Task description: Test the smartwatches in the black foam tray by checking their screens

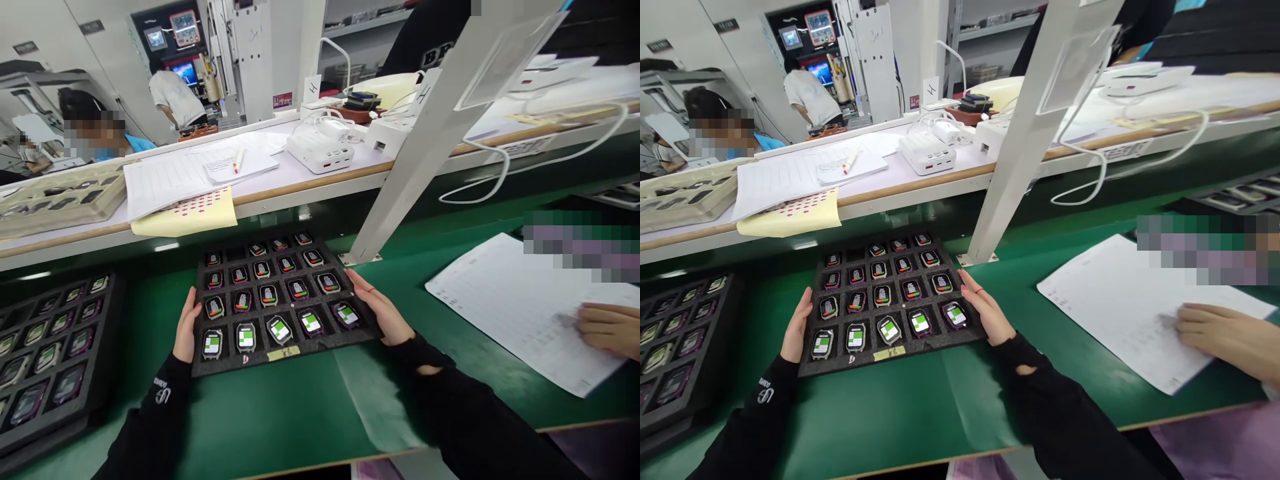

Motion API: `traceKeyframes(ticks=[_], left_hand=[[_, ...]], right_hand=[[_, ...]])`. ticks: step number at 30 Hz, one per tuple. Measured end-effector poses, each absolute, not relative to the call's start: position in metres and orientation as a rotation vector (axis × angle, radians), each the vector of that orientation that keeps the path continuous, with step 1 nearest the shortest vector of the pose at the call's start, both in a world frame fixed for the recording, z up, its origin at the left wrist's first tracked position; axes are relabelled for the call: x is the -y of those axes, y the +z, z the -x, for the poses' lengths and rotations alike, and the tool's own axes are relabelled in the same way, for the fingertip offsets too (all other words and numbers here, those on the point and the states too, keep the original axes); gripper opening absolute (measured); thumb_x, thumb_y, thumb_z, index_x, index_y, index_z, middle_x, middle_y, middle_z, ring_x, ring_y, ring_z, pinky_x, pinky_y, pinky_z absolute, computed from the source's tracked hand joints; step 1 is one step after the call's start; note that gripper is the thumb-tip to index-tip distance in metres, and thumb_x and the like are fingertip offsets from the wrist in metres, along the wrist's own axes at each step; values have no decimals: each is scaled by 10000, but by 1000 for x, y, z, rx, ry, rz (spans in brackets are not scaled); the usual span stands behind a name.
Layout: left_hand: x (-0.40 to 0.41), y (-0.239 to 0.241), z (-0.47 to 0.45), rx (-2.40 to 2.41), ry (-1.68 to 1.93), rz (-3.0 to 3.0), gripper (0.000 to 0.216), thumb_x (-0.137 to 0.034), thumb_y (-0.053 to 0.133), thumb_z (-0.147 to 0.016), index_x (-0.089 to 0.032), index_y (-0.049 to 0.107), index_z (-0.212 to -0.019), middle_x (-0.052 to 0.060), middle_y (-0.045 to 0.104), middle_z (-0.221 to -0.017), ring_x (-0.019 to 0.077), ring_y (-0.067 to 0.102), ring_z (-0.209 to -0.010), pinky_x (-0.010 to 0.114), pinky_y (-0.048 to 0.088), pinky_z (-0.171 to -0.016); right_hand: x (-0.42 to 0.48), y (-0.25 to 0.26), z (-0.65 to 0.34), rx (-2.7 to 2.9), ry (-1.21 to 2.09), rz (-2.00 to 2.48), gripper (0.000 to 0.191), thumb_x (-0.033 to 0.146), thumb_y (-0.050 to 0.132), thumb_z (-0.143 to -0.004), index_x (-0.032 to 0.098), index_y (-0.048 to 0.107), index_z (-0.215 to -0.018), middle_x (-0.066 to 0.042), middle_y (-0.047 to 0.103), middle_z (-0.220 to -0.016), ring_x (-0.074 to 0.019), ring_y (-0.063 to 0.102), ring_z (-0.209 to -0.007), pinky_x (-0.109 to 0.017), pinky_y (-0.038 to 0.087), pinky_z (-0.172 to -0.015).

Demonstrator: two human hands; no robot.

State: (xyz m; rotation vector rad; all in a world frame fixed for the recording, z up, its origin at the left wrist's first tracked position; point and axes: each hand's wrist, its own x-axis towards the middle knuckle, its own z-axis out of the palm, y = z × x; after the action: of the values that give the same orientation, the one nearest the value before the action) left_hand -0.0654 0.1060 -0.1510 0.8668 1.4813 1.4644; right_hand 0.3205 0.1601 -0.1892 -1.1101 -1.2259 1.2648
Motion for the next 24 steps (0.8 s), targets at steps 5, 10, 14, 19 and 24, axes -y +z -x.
traceKeyframes(ticks=[5, 10, 14, 19, 24], left_hand=[[-85, -152, 61, -1454, 1451, -836, 676, -350, 546, -836, -235, 353, -1474, 5, 354, -1537, 239, 314, -1420, 335, 366, -1131], [-79, -148, 58, -1452, 1438, -845, 670, -338, 582, -832, -232, 376, -1461, 5, 371, -1531, 237, 329, -1414, 321, 353, -1136], [-85, -148, 63, -1465, 1388, -927, 668, -341, 597, -832, -257, 379, -1458, -17, 333, -1551, 229, 287, -1434, 307, 315, -1156], [-90, -149, 67, -1416, 1328, -976, 727, -332, 588, -828, -272, 297, -1492, -12, 306, -1563, 240, 293, -1432, 325, 359, -1132], [-91, -149, 70, -1363, 1304, -957, 776, -313, 602, -808, -251, 261, -1502, 8, 289, -1571, 234, 300, -1429, 322, 354, -1132]], right_hand=[[-138, -189, -326, 1192, 1254, 1128, 495, 478, 553, -925, 305, 515, -1387, 16, 428, -1460, -259, 365, -1352, -419, 315, -1128], [-118, -184, -323, 1078, 1184, 1203, 463, 481, 572, -917, 319, 548, -1350, 3, 504, -1408, -265, 400, -1337, -447, 311, -1132], [-103, -158, -306, 1136, 785, 1389, 497, 496, 547, -941, 290, 514, -1393, -24, 542, -1376, -285, 375, -1359, -506, 204, -1173], [-93, -114, -261, 1741, 500, 1179, 473, 321, 413, -1017, 330, 366, -1488, -3, 503, -1411, -274, 327, -1383, -522, 232, -1179], [-103, -105, -205, 2352, 426, 819, 637, 201, 371, -1014, 257, 53, -1564, -91, 457, -1443, -258, 276, -1403, -562, 330, -1135]])
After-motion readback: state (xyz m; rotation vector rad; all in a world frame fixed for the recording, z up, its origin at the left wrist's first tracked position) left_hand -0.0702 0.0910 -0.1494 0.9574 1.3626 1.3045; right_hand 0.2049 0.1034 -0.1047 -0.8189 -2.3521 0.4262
